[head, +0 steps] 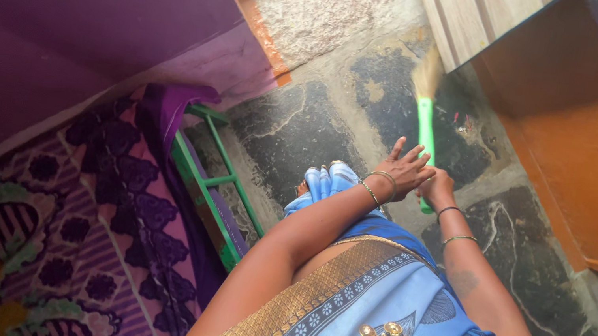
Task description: The person sweeps debris across a stone tile floor using a hand broom, moving the broom in short strokes toward the edge of the room.
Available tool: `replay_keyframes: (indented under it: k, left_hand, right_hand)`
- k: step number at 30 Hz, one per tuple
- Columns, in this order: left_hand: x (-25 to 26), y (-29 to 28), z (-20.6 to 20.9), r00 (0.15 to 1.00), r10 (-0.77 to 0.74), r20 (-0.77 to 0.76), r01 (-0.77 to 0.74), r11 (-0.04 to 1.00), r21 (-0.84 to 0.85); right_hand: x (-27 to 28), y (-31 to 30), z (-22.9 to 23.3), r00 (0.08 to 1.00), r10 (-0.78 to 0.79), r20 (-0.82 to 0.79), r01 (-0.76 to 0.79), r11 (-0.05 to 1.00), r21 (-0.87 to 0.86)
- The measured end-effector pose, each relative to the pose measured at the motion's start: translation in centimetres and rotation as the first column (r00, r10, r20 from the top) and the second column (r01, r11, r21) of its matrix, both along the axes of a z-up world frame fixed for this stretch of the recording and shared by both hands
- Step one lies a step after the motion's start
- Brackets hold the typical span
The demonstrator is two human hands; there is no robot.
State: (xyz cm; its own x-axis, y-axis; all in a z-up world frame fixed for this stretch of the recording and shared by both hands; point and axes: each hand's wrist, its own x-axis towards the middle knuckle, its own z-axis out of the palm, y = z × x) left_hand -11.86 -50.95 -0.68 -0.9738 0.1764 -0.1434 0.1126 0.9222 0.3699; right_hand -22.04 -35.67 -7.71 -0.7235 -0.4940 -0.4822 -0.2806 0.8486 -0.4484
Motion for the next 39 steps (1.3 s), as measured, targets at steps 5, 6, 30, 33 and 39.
replay_keyframes:
  k: [5, 6, 30, 33, 39]
  left_hand:
    - [-0.2, -0.2, 1.2, 0.992, -0.115, 0.047, 0.118, 0.992, -0.053]
    - [-0.3, -0.2, 1.0, 0.989, -0.138, 0.046, 0.142, 0.986, -0.083]
    - [-1.2, -1.9, 0.7, 0.982, -0.184, -0.045, 0.181, 0.981, -0.064]
    - [-1.1, -2.2, 1.9, 0.977, -0.198, 0.072, 0.200, 0.980, -0.018]
    - [-0.6, -4.1, 1.2, 0.983, -0.184, 0.009, 0.184, 0.979, -0.084]
  right_hand:
    - [1.7, -1.8, -1.3, 0.985, 0.168, -0.035, -0.170, 0.983, -0.065]
    - [2.0, -2.2, -1.6, 0.990, 0.136, -0.027, -0.139, 0.981, -0.134]
    - [2.3, 0.3, -0.4, 0.914, -0.363, 0.182, 0.371, 0.929, -0.009]
    - [2.8, -1.5, -1.1, 0.964, -0.225, 0.140, 0.230, 0.973, -0.017]
    - [3.7, -4.7, -2.1, 0.983, -0.120, 0.142, 0.123, 0.992, -0.013]
